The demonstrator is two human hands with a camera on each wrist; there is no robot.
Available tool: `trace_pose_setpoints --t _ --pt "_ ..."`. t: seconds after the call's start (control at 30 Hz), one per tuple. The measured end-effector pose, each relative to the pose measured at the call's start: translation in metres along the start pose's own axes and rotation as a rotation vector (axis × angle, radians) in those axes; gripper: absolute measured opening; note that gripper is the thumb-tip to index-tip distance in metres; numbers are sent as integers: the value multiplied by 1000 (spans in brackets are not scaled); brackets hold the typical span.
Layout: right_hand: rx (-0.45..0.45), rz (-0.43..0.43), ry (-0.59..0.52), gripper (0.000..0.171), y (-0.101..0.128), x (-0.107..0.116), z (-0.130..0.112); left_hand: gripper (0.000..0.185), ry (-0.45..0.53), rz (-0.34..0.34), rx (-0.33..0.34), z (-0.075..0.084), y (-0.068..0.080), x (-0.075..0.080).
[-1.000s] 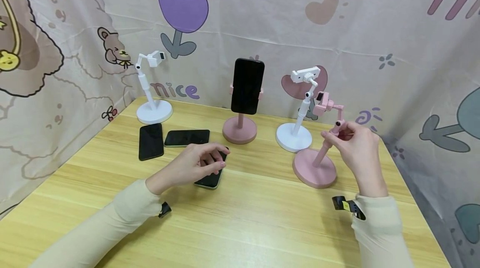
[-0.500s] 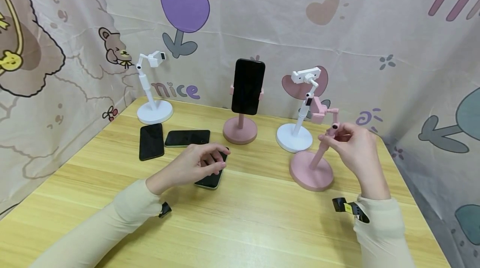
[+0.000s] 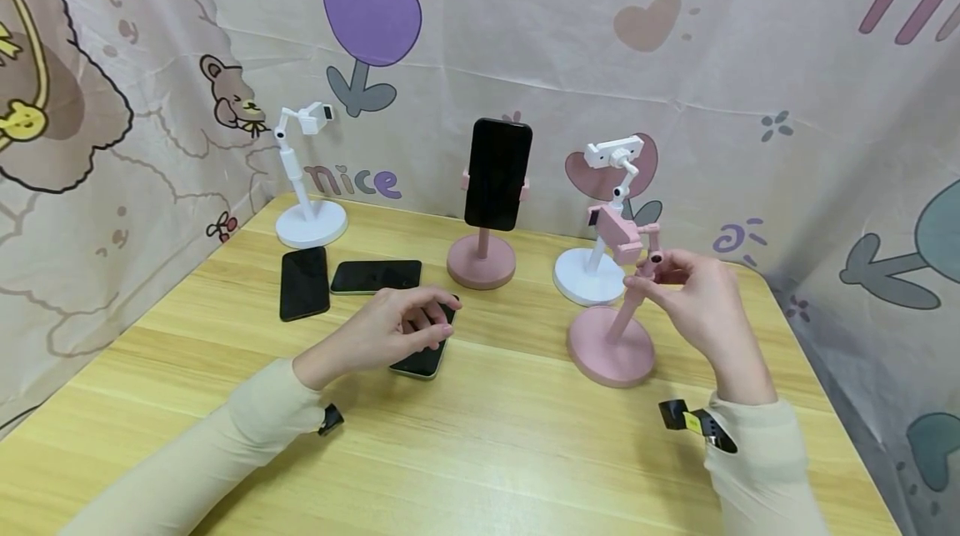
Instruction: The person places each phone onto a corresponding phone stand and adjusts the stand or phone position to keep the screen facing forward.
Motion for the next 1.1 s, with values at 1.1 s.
trace_pose_setpoints --t 1.1 --pt "114 -10 -185 28 2 -29 -31 31 24 -10 7 -1 0 -1"
Point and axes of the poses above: each hand's wrist, its own y-axis away from the middle knuckle, its own x-axis out of the back of the hand, z = x × y, the point moved 2 cm from there along -y, towards the middle knuckle, and after that the axes turned 2 degrees about x, right-handed, at the moved point
